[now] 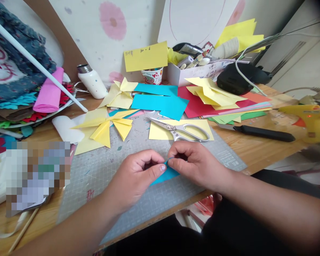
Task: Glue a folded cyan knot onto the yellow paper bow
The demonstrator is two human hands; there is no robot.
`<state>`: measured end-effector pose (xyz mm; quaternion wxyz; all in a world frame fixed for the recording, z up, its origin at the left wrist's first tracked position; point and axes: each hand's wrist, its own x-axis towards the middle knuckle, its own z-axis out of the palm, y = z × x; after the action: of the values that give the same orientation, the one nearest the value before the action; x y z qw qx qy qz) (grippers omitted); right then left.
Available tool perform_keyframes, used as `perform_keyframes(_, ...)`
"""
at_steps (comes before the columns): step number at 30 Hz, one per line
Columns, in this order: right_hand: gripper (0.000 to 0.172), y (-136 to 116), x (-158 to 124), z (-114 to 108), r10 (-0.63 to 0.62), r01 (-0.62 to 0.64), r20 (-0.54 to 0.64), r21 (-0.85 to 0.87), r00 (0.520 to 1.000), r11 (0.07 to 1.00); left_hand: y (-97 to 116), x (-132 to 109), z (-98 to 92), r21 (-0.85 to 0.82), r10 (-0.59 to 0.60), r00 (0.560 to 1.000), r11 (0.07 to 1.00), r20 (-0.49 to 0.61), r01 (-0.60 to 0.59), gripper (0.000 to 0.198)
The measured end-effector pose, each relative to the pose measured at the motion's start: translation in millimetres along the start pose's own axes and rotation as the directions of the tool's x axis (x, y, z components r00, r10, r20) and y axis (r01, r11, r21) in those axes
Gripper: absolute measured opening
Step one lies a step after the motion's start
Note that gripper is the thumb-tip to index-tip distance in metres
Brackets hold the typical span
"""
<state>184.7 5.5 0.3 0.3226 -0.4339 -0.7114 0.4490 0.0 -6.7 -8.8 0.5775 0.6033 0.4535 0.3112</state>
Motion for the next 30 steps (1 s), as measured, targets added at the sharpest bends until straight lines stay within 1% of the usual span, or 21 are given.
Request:
perform_keyframes(6, 0.011, -0.1, 0.1, 2.2, 0.048, -0.05, 0.024, 0.046, 0.999, 0.998, -4.0, -0.2, -0.2, -0.06, -0.031, 0.998, 0.998, -0.047, 0.028, 0.015)
perform_keyframes(11, 0.011, -0.6, -1.7, -0.7, 0.099, -0.106, 0.085, 0.089, 0.992, 0.99, 0.5, 0.6, 3.9, -0.133, -0.083, 0.992, 0.989, -0.091, 0.071, 0.019)
perform_keyframes(14, 0.008, -1.0, -2.7, -1.3, 0.113, -0.121, 0.09, 0.086, 0.99, 0.989, 3.3, 0.3, 6.4, -0.181, -0.111, 0.988, 0.979, -0.108, 0.09, 0.018)
perform_keyframes(17, 0.007, -0.8, -3.2, 0.2, 0.103, -0.108, 0.075, 0.066, 0.992, 0.992, 4.3, 0.1, 7.2, -0.21, -0.113, 0.987, 0.974, -0.113, 0.088, 0.017)
perform_keyframes(23, 0.005, -1.9, -2.4, 3.3, 0.063, -0.063, 0.029, 0.007, 0.998, 0.998, 3.2, 0.1, 6.5, -0.214, -0.126, 0.983, 0.972, -0.136, 0.095, 0.016)
perform_keyframes(30, 0.004, -3.4, -2.4, 7.7, 0.025, -0.024, 0.021, -0.031, 0.999, 0.999, 1.4, -2.1, 5.7, -0.161, -0.117, 0.983, 0.982, -0.141, 0.094, 0.016)
